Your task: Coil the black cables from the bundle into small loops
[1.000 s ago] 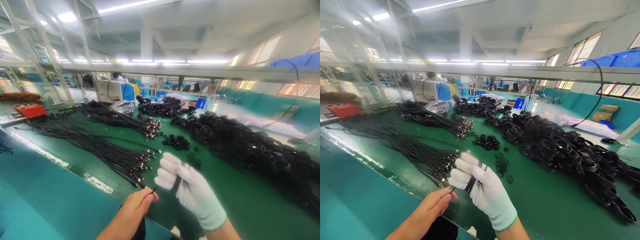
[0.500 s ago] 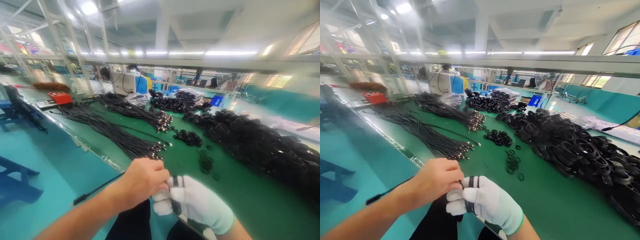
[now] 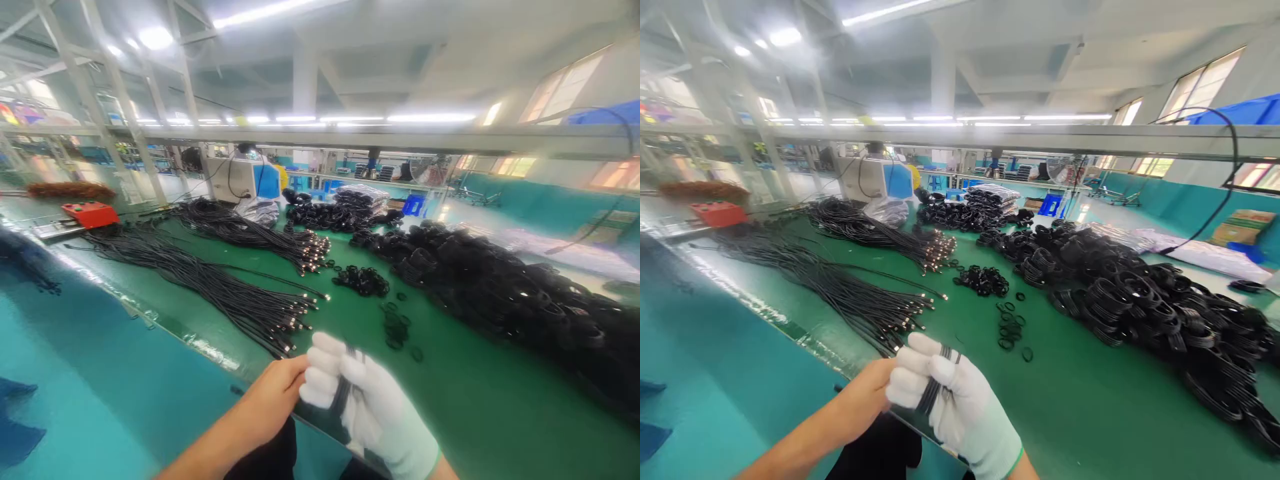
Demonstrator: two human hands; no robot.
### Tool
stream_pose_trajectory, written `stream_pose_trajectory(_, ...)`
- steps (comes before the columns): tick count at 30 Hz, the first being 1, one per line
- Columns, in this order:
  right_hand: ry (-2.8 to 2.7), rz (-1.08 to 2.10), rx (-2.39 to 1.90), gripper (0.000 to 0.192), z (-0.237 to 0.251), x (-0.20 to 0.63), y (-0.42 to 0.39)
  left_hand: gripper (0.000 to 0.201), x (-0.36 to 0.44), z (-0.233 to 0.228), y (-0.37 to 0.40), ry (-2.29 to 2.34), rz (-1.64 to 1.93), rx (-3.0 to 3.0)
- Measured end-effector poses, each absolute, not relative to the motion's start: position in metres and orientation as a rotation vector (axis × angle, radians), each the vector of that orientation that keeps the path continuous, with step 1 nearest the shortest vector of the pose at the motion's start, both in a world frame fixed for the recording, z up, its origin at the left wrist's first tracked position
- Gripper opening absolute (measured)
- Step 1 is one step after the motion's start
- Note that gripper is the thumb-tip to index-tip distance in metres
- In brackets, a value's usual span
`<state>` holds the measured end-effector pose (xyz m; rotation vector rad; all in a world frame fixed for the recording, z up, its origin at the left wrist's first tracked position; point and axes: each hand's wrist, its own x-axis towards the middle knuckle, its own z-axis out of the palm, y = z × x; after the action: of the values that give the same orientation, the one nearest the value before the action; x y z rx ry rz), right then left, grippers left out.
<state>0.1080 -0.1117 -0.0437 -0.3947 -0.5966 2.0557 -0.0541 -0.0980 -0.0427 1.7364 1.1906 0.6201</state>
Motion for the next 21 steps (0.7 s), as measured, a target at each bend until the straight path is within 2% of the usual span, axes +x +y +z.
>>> stream_pose_trajectory(4,-0.532,1.894,-0.437,0.033,-0.039,0.126,-0.096,0.030,-0.043,-0.046,-0.108,1.660,0.389,2.196)
stream_pose_trajectory(10,-0.523,1.780,-0.514,0.031,-0.038,0.142,-0.083,0.026,-0.024,-0.048,-0.110,1.760,0.255,2.433)
stream_pose_trajectory(16,-0.667,1.718,-0.652,0.038,-0.036,0.138,-0.082,0.019,-0.019,-0.042,-0.103,1.471,0.388,2.762)
stream_pose_trajectory(21,-0.913,1.879,-0.680,0.028,-0.039,0.130,-0.084,0.016,-0.037,-0.014,-0.069,0.983,0.543,3.111)
